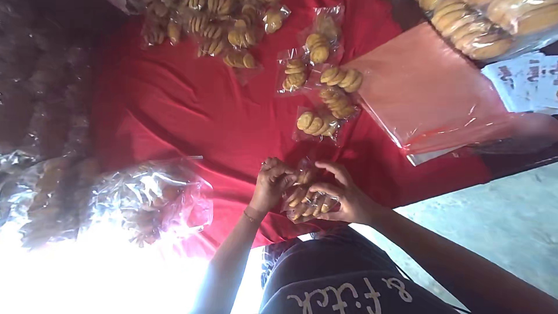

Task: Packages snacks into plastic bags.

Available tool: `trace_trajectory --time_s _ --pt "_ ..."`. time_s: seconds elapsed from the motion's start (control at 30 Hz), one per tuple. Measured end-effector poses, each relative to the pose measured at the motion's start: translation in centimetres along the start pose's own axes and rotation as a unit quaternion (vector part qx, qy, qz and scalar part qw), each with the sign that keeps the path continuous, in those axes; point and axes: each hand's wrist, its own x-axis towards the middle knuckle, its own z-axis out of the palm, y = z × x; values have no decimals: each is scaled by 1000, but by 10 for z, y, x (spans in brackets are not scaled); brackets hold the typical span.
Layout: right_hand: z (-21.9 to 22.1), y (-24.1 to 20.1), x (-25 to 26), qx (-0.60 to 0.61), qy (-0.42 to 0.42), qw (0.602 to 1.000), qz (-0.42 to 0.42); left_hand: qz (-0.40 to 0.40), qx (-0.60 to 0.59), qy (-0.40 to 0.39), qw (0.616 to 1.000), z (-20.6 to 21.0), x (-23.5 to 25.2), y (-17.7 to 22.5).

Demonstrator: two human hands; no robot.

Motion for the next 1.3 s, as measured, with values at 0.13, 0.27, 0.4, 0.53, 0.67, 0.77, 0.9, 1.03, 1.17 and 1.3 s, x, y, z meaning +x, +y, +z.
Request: trace_trajectory --time_s 0.13,0.27,0.4,0.53,0.67,0.77,0.9,1.03,1.17,1.3 --pt "1 5 2 60 -54 997 -5 -79 -179 -132 972 6 5 3" --pt "-2 -4 2 57 -58 997 6 -75 -249 -174 950 8 14 1" --pt "-9 -1 -18 28 1 1000 -2 -62 -47 -63 995 2 76 22" --pt "-9 -2 -23 35 10 999 12 -39 257 -170 951 15 169 4" --pt "-18 -6 -24 23 -3 999 41 -149 296 -373 867 23 199 18" --pt "-27 -4 -39 1 22 998 61 -181 290 -443 829 8 169 32" --pt "-39 0 -56 17 58 994 90 -259 340 -303 851 -35 105 25" --pt "-40 -2 -54 15 40 996 76 -157 342 -311 873 -33 87 29" --pt "-31 -12 -30 27 -36 999 -8 -218 290 -333 870 -19 98 24" --pt "-5 -25 5 128 -56 989 -49 -186 22 -73 980 -42 72 7"
